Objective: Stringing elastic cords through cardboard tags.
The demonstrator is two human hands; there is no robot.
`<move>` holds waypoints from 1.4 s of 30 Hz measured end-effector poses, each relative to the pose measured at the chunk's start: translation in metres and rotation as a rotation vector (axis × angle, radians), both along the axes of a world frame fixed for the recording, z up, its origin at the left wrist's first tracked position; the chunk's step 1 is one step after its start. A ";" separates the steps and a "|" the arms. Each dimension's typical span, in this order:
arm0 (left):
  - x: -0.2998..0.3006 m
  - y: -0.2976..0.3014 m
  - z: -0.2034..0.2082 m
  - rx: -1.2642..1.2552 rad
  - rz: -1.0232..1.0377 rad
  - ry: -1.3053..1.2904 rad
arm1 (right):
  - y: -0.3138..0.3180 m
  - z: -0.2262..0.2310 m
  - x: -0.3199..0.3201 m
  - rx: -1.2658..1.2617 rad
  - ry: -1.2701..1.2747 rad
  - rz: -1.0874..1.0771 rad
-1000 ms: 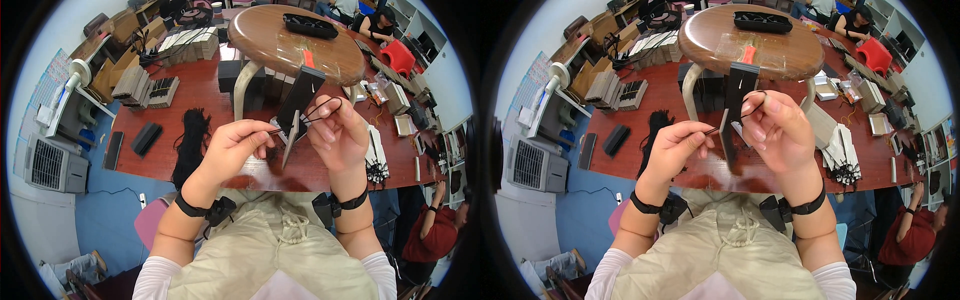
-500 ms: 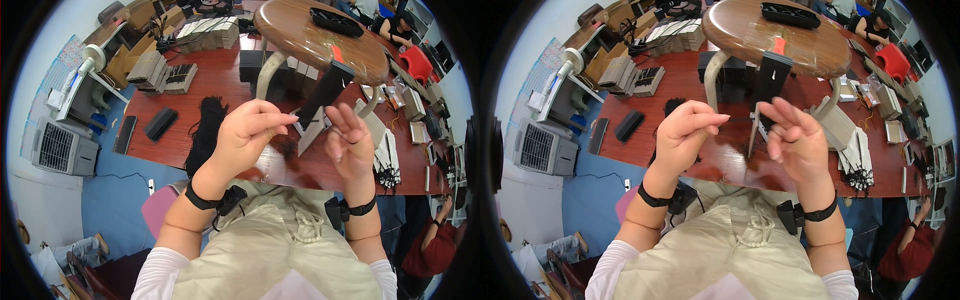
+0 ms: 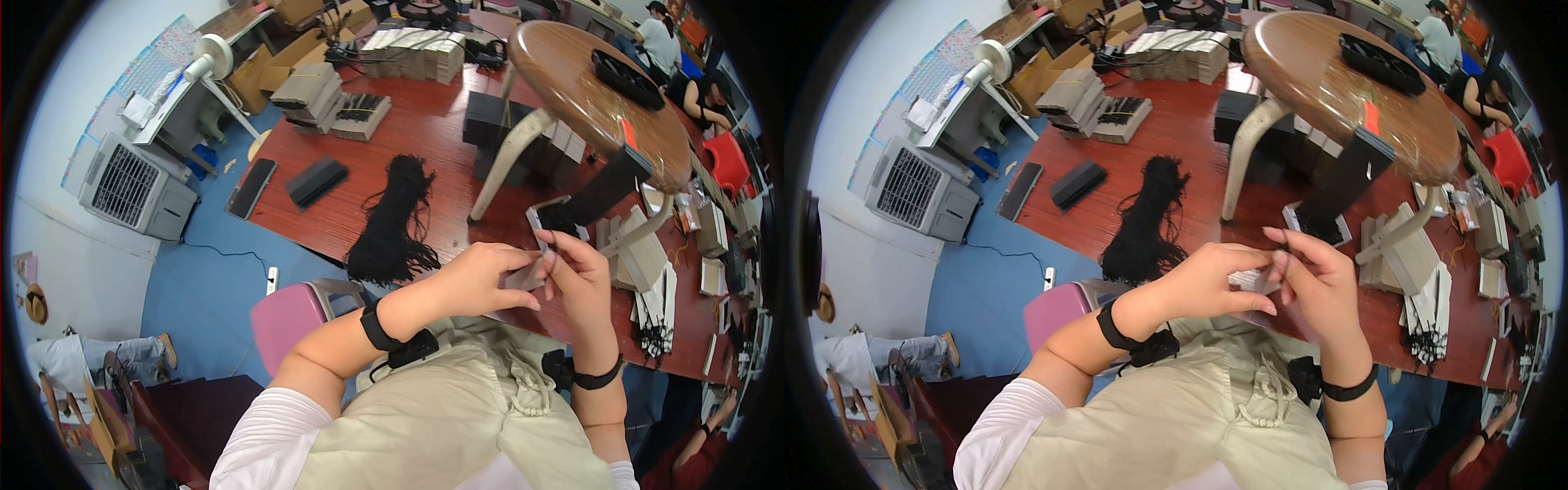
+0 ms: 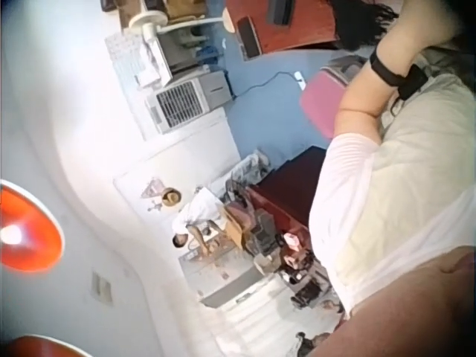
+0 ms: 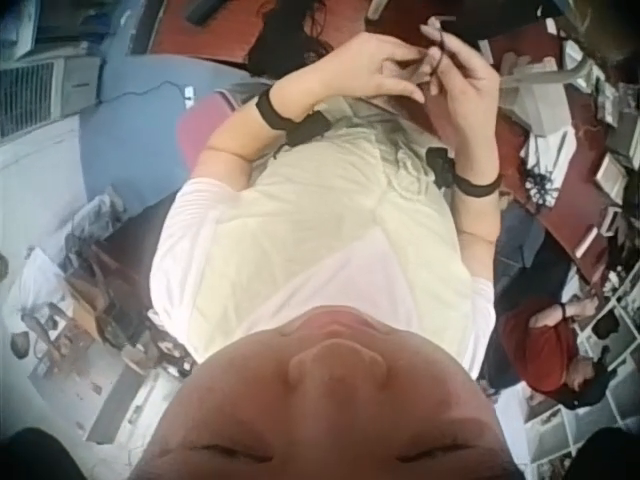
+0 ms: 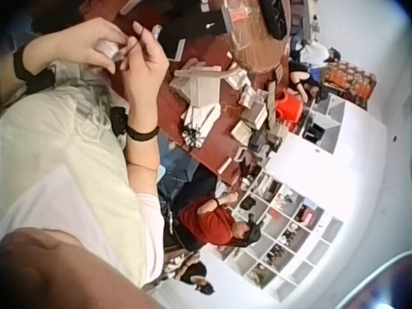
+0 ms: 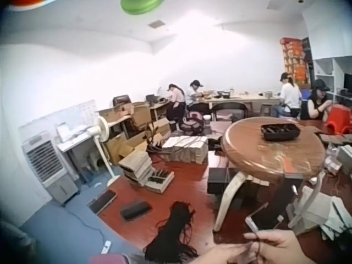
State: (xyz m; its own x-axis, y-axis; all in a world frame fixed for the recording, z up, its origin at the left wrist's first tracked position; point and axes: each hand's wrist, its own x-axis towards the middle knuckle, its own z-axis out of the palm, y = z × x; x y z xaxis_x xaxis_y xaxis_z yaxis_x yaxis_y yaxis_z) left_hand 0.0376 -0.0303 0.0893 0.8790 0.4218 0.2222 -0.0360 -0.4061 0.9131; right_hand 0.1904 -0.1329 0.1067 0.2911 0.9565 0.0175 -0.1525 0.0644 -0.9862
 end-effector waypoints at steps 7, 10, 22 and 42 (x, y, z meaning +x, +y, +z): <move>0.005 0.008 -0.035 0.082 0.089 -0.115 | 0.005 -0.006 0.019 0.180 -0.529 0.084; 0.002 0.004 -0.046 -0.148 0.111 0.010 | -0.007 0.010 0.027 0.127 -0.768 -0.024; -0.001 0.005 -0.039 0.105 -0.049 -0.033 | -0.017 -0.064 0.031 -0.046 -0.395 0.205; 0.008 -0.003 -0.017 0.455 -0.016 0.053 | -0.031 -0.015 0.037 0.043 -0.217 0.318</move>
